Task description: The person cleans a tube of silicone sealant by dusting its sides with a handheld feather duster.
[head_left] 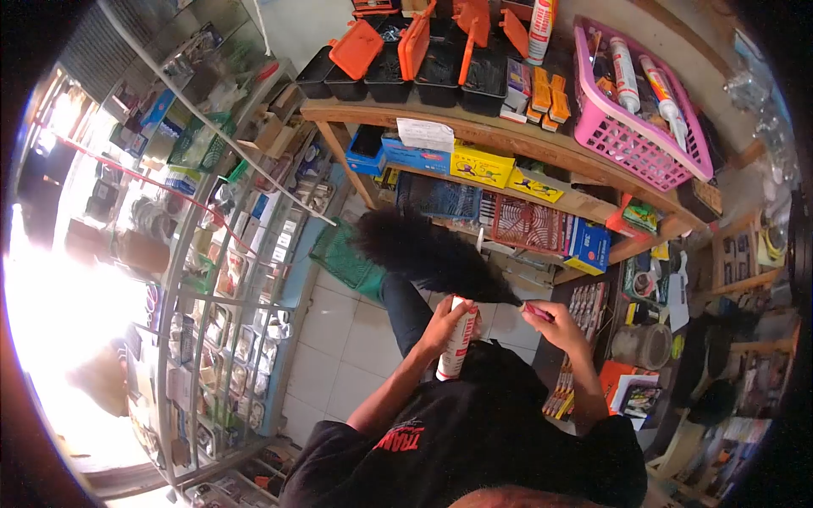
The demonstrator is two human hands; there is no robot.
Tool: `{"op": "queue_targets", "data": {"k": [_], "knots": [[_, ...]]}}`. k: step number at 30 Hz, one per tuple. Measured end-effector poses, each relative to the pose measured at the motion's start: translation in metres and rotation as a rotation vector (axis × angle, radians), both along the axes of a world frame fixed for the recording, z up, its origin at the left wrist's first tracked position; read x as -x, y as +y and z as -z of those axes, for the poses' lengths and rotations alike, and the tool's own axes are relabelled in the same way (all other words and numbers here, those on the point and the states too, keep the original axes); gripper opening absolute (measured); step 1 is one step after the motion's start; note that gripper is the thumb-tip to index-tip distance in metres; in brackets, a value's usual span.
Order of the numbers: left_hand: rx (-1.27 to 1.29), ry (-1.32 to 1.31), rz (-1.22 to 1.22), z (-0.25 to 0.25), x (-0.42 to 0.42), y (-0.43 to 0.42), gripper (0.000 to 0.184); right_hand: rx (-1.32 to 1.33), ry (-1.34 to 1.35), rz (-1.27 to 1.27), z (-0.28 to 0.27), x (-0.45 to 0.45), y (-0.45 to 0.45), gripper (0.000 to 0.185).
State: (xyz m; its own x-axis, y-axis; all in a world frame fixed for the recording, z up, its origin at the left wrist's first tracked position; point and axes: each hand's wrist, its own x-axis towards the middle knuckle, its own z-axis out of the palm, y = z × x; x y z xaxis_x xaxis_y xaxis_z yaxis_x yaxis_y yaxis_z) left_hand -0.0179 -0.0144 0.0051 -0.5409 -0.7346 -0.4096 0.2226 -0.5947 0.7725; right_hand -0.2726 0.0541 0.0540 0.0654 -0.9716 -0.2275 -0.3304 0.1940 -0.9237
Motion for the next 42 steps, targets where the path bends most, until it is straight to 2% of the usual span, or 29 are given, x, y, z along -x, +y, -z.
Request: {"op": "queue_targets", "data": {"k": [3, 6, 8, 10, 14, 15, 18, 21, 24, 27, 31, 35, 38, 40, 42], "knots": [[0.042, -0.019, 0.0, -0.001, 0.007, -0.002, 0.033, -0.047, -0.111, 0.025, 0.009, -0.007, -0.004, 0.033], [0.092, -0.039, -0.003, 0.008, 0.006, -0.004, 0.031, -0.259, -0.317, -0.025, 0.013, -0.002, -0.008, 0.031], [0.134, -0.099, -0.028, 0.006, 0.004, -0.003, 0.03, -0.322, -0.327, -0.07, 0.005, 0.006, -0.01, 0.032], [0.071, -0.04, -0.043, 0.013, -0.003, -0.003, 0.029, -0.454, -0.371, -0.082, 0.003, 0.026, -0.011, 0.034], [-0.002, 0.067, -0.058, 0.022, -0.006, 0.001, 0.028, -0.544, -0.362, -0.076, 0.001, 0.035, -0.012, 0.037], [-0.035, 0.048, -0.094, 0.04, -0.002, 0.002, 0.031, -0.542, -0.408, -0.093, 0.007, 0.03, -0.011, 0.038], [0.11, -0.164, -0.052, 0.051, -0.003, -0.003, 0.032, -0.566, -0.496, -0.144, 0.009, 0.02, -0.012, 0.039], [0.095, 0.021, 0.047, 0.047, -0.014, -0.004, 0.032, -0.557, -0.451, -0.112, 0.017, 0.03, -0.011, 0.041], [0.049, 0.236, 0.043, 0.059, -0.02, -0.006, 0.031, -0.511, -0.391, -0.059, 0.028, 0.044, -0.006, 0.043], [0.017, 0.041, -0.148, 0.011, -0.004, 0.0, 0.046, -0.447, -0.358, -0.048, 0.03, 0.041, -0.005, 0.046], [-0.112, -0.029, -0.11, 0.047, -0.006, -0.005, 0.044, -0.304, -0.252, -0.048, 0.023, 0.011, -0.01, 0.05], [-0.15, -0.001, -0.16, 0.068, -0.009, -0.006, 0.039, -0.364, -0.215, -0.044, 0.013, 0.027, -0.008, 0.053], [-0.116, -0.012, -0.213, 0.066, -0.014, -0.003, 0.038, -0.427, -0.218, -0.022, 0.008, 0.046, -0.002, 0.044], [-0.1, -0.053, -0.268, 0.049, -0.009, -0.003, 0.038, -0.425, -0.191, -0.04, 0.014, 0.053, -0.001, 0.046], [-0.09, -0.025, -0.222, 0.058, -0.009, -0.006, 0.035, -0.413, -0.189, -0.043, 0.019, 0.053, -0.002, 0.05]]}}
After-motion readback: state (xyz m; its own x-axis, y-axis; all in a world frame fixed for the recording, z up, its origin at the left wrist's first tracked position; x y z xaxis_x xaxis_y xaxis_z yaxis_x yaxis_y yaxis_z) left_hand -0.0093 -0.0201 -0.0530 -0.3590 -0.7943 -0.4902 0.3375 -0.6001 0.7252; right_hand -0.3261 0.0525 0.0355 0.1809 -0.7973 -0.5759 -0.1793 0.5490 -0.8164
